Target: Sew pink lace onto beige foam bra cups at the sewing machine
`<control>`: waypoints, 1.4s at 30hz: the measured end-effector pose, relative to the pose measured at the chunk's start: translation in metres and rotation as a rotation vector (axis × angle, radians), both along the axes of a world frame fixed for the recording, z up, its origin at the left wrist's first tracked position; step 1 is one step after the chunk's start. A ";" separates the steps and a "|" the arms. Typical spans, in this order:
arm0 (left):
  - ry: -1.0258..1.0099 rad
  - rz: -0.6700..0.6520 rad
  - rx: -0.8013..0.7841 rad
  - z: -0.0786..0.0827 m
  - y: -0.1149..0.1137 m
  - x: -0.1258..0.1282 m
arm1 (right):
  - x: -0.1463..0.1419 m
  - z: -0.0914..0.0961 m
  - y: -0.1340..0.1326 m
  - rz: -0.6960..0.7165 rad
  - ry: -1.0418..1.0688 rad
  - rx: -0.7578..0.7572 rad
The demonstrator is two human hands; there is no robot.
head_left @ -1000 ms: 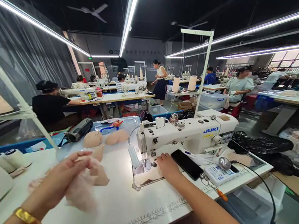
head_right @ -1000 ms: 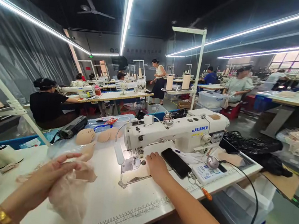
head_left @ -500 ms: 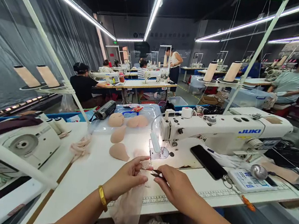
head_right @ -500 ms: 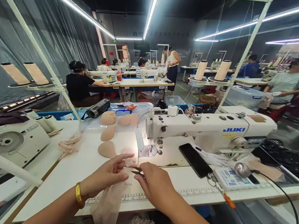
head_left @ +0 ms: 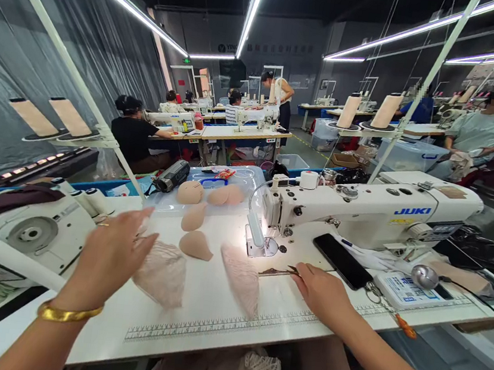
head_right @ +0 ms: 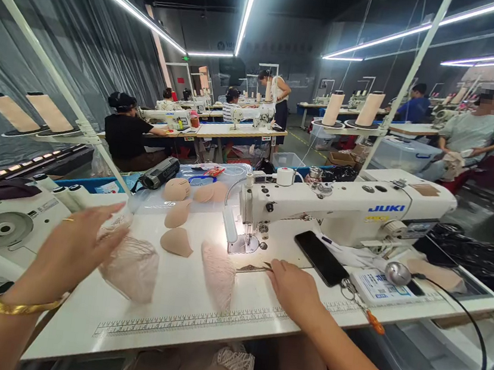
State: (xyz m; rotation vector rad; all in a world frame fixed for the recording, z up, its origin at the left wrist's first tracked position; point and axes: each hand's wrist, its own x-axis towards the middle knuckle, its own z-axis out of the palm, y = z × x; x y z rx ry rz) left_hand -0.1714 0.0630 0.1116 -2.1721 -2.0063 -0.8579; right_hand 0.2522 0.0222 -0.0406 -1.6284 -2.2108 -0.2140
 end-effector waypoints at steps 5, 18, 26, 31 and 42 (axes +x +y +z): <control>-0.040 -0.373 0.021 -0.047 -0.001 0.021 | -0.002 0.004 0.012 0.020 0.070 0.061; -0.127 -0.731 -0.270 -0.117 -0.041 0.109 | -0.088 0.008 0.018 0.285 0.543 -0.225; -0.294 -0.622 -0.415 -0.114 -0.028 0.113 | -0.079 0.040 -0.006 0.465 0.715 -0.113; -0.312 -0.624 -0.450 -0.102 -0.029 0.112 | -0.086 0.040 -0.003 0.417 1.149 -0.643; 0.156 -0.560 -0.222 -0.112 0.060 0.026 | -0.084 -0.008 0.044 0.291 1.274 -0.632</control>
